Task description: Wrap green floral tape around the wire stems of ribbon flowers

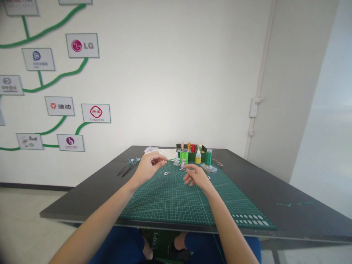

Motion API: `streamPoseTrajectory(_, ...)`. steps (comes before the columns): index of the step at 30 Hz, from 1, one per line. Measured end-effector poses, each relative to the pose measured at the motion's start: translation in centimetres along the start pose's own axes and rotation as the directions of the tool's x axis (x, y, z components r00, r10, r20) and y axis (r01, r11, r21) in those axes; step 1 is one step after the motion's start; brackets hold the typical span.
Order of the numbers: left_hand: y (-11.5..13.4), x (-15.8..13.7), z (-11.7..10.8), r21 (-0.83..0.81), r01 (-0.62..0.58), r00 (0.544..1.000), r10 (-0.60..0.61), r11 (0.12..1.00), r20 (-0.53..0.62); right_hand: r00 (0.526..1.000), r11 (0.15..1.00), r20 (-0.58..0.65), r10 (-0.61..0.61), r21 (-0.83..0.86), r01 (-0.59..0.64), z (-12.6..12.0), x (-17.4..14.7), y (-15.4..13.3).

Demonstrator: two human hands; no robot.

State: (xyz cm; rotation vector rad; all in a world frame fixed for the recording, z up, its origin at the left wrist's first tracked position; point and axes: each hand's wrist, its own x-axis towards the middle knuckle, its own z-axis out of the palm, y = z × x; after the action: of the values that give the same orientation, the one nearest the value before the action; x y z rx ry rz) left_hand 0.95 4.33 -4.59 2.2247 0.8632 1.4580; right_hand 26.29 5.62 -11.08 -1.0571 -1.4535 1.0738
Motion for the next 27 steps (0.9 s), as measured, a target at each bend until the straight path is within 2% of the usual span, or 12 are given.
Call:
streamPoseTrajectory(4,-1.0,0.0,0.6,-0.001,0.038,0.999,-0.038,0.999,-0.019,0.990,0.995,-0.142,0.013,-0.100,-0.027,-1.5,0.3,-0.5)
streamPoseTrajectory(6,-1.2,-0.1,0.6,0.001,0.050,0.999,-0.050,0.999,-0.021,0.965,0.987,-0.261,-0.012,-0.156,-0.030,-2.4,0.0,-0.8)
streamPoseTrajectory(8,-1.2,-0.2,0.4,0.006,0.054,0.998,-0.054,0.999,-0.023,0.906,0.970,-0.418,-0.072,-0.240,-0.033,-3.1,-0.5,-1.1)
streamPoseTrajectory(10,-0.9,-0.3,0.2,0.012,0.052,0.998,-0.052,0.999,-0.027,0.818,0.939,-0.549,-0.170,-0.342,-0.034,-2.9,-1.4,-1.4)
streamPoseTrajectory(12,-0.4,-0.4,0.1,0.020,0.047,0.998,-0.046,0.999,-0.037,0.752,0.898,-0.600,-0.274,-0.439,-0.023,-1.8,-2.7,-1.6)
streamPoseTrajectory(15,0.1,-0.9,-0.1,0.036,0.045,0.997,-0.042,0.998,-0.064,0.721,0.844,-0.584,-0.372,-0.536,0.002,0.8,-5.1,-1.9)
streamPoseTrajectory(17,0.3,-1.8,-0.2,0.050,0.053,0.995,-0.048,0.997,-0.088,0.727,0.825,-0.569,-0.385,-0.565,-0.005,2.3,-6.6,-2.1)
streamPoseTrajectory(20,0.4,-3.8,-0.1,0.065,0.074,0.990,-0.065,0.995,-0.126,0.767,0.821,-0.539,-0.349,-0.570,-0.026,3.5,-8.0,-2.3)
streamPoseTrajectory(23,0.9,-5.4,0.4,0.071,0.078,0.987,-0.067,0.994,-0.144,0.850,0.846,-0.442,-0.287,-0.534,0.009,4.3,-8.2,-2.6)
streamPoseTrajectory(25,1.4,-6.0,0.8,0.069,0.070,0.987,-0.059,0.995,-0.147,0.920,0.876,-0.316,-0.232,-0.479,0.056,5.3,-8.1,-2.7)
streamPoseTrajectory(27,1.8,-6.2,1.1,0.068,0.063,0.987,-0.052,0.996,-0.153,0.969,0.906,-0.171,-0.179,-0.412,0.094,6.7,-8.0,-2.7)
